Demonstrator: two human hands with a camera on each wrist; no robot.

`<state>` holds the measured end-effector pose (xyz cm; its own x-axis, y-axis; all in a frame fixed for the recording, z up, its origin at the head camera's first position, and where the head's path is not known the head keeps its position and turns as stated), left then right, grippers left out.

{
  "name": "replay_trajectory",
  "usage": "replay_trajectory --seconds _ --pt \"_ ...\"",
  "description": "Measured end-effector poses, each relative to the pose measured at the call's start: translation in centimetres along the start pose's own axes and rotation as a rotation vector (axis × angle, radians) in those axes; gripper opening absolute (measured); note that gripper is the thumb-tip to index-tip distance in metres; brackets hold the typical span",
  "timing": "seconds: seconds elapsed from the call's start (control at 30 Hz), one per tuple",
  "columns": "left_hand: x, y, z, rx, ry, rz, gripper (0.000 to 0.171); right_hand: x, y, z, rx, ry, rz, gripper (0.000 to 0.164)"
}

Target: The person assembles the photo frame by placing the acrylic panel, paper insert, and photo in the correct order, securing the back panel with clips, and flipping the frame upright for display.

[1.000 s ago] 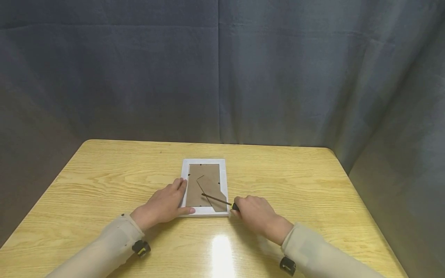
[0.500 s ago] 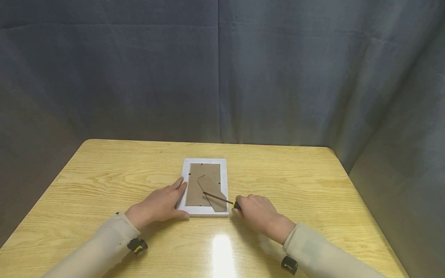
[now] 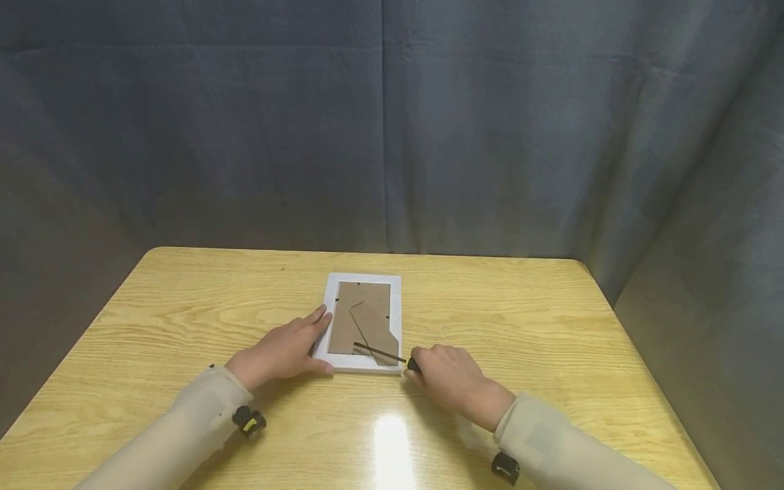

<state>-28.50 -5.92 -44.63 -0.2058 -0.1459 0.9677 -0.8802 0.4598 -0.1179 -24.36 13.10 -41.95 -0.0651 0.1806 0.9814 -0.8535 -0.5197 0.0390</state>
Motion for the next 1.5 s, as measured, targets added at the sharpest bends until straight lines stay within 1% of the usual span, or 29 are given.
replay_trajectory --seconds 0.13,0.27,0.5,0.7,0.83,1.03,1.2,1.5 --pt "0.1 -0.1 0.0 0.012 -0.002 0.008 0.102 0.0 0.1 0.3 0.013 0.001 -0.007 0.034" --pt "0.1 -0.1 0.0 0.010 -0.010 0.009 0.102 0.0 -0.1 0.5 0.028 -0.006 -0.004 0.034" --pt "0.1 -0.2 -0.1 0.004 -0.009 -0.004 0.101 0.0 -0.3 0.5 0.040 -0.016 -0.003 0.034" --pt "0.2 -0.2 0.0 0.011 -0.020 -0.001 0.102 -0.2 -0.3 0.5 0.038 -0.036 0.004 0.034" --pt "0.3 -0.1 -0.1 0.004 -0.020 -0.010 0.101 -0.2 -0.3 0.6 0.035 -0.051 0.008 0.033" --pt "0.3 -0.2 -0.2 -0.003 -0.026 -0.009 0.101 0.1 -0.2 1.0 0.057 -0.076 -0.013 0.031" --pt "0.3 -0.2 -0.2 -0.007 -0.021 -0.013 0.100 0.3 -0.2 1.2 0.070 -0.098 -0.038 0.033" --pt "0.2 -0.2 0.0 -0.002 -0.015 0.000 0.102 0.3 -0.2 1.1 0.072 -0.132 -0.045 0.035"
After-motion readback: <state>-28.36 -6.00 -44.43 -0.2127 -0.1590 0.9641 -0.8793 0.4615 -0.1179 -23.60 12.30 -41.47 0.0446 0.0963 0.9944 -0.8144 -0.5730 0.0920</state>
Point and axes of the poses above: each hand's wrist, its own y-axis towards the middle knuckle, its own x-axis out of the back of the hand, z = x × y, the point moved 10 cm from there along y, towards the middle knuckle, and after that the axes turned 3 degrees about y, right-handed, at the moved point
